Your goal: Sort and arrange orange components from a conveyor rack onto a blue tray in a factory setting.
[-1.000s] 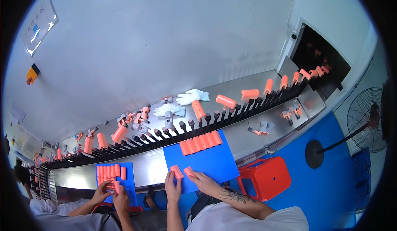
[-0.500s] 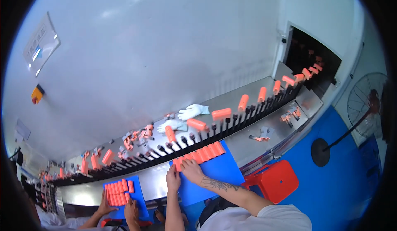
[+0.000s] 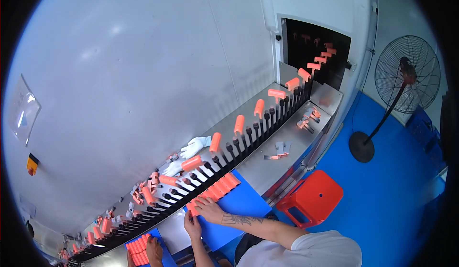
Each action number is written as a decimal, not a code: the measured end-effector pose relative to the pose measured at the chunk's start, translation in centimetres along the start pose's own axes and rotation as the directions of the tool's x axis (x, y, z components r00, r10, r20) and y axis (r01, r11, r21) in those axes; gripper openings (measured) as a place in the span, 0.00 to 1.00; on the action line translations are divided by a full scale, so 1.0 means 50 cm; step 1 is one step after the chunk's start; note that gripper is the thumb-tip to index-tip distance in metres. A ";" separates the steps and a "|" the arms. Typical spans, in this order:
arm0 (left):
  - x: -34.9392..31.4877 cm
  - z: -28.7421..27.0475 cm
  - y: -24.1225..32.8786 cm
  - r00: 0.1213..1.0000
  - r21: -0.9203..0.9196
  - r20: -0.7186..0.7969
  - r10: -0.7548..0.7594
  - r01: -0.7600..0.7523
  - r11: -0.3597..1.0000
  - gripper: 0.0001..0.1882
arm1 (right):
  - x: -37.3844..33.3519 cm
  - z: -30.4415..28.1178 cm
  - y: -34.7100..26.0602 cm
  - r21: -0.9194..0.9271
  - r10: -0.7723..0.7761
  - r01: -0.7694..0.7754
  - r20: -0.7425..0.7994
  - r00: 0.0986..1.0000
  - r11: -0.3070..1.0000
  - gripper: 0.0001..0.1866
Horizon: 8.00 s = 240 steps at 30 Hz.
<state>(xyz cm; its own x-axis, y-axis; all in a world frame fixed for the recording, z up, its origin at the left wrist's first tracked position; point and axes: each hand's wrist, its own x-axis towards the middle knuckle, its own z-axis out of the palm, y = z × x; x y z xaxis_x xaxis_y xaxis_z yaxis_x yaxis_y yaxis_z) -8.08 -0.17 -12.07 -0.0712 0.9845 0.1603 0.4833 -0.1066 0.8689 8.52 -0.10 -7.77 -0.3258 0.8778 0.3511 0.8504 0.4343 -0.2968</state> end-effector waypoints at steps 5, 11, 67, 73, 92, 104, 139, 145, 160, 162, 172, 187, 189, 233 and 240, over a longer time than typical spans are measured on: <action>-0.041 -0.014 0.009 0.982 0.157 -0.166 0.087 -0.061 0.986 0.22 | -0.105 -0.118 0.068 0.317 0.205 -0.179 -0.049 0.978 0.931 0.19; -0.051 0.029 0.224 0.987 -0.002 -0.055 0.148 -0.148 0.989 0.16 | -0.076 -0.334 0.248 0.551 0.570 -0.259 -0.524 0.633 0.793 0.15; 0.066 0.175 0.362 0.788 0.081 0.078 0.611 -0.615 0.784 0.17 | -0.037 -0.336 0.321 0.331 0.413 -0.260 -0.573 0.708 0.907 0.15; 0.263 0.083 0.503 0.901 0.346 0.113 0.419 -0.431 0.834 0.13 | 0.144 -0.456 0.245 0.219 0.460 -0.416 -0.219 0.860 0.882 0.18; -0.006 -0.255 0.290 0.952 0.090 0.291 0.091 -0.122 0.988 0.24 | -0.097 -0.268 0.027 0.734 0.486 -0.281 -0.077 0.871 0.619 0.17; -0.144 0.007 0.038 0.994 0.174 0.075 0.077 -0.089 0.981 0.18 | -0.253 -0.047 0.032 0.265 0.146 -0.140 -0.004 0.989 0.954 0.16; 0.286 0.000 0.503 0.887 0.602 0.305 0.347 -0.462 0.652 0.11 | 0.181 -0.442 0.250 -0.131 0.160 -0.157 0.012 0.987 0.979 0.18; 0.306 -0.124 0.424 0.955 0.413 0.199 0.218 -0.284 0.865 0.16 | 0.242 -0.417 0.183 0.248 0.340 -0.337 0.031 0.940 0.909 0.16; -0.072 -0.105 0.050 0.891 0.492 0.336 0.306 -0.443 0.749 0.26 | -0.171 -0.004 -0.064 0.322 0.139 -0.119 -0.038 0.990 0.939 0.16; -0.115 -0.091 0.035 0.973 0.364 0.131 0.188 -0.224 0.904 0.26 | -0.188 -0.012 -0.073 0.236 0.041 -0.036 -0.016 0.999 0.971 0.16; -0.092 -0.052 -0.025 0.980 0.196 0.141 0.141 -0.167 0.966 0.23 | -0.102 0.011 -0.065 0.002 -0.060 0.060 0.007 0.998 0.998 0.15; -0.036 -0.009 0.269 0.949 0.010 0.129 0.289 -0.292 0.956 0.12 | -0.032 -0.308 0.157 0.179 0.094 0.004 -0.538 0.837 0.984 0.13; 0.053 0.014 0.352 0.822 0.000 0.074 0.564 -0.566 0.824 0.11 | 0.056 -0.375 0.196 0.009 -0.182 0.206 -0.431 0.884 0.979 0.14; -0.156 -0.144 -0.047 0.995 0.030 0.006 -0.100 0.100 0.995 0.28 | -0.116 0.073 -0.150 0.097 -0.220 0.213 0.063 0.974 0.972 0.16; -0.102 -0.107 -0.037 0.994 -0.055 0.052 -0.094 0.097 0.994 0.24 | -0.075 0.059 -0.120 0.004 -0.125 0.125 -0.030 0.992 0.992 0.14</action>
<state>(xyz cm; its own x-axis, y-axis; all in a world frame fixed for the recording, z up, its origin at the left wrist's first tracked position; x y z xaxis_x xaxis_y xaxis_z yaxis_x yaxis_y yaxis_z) -13.26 -5.76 -12.02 -0.0712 0.9960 0.0531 0.4257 -0.0179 0.9047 3.40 -5.42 -9.92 -0.4168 0.8102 0.4121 0.8012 0.5416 -0.2545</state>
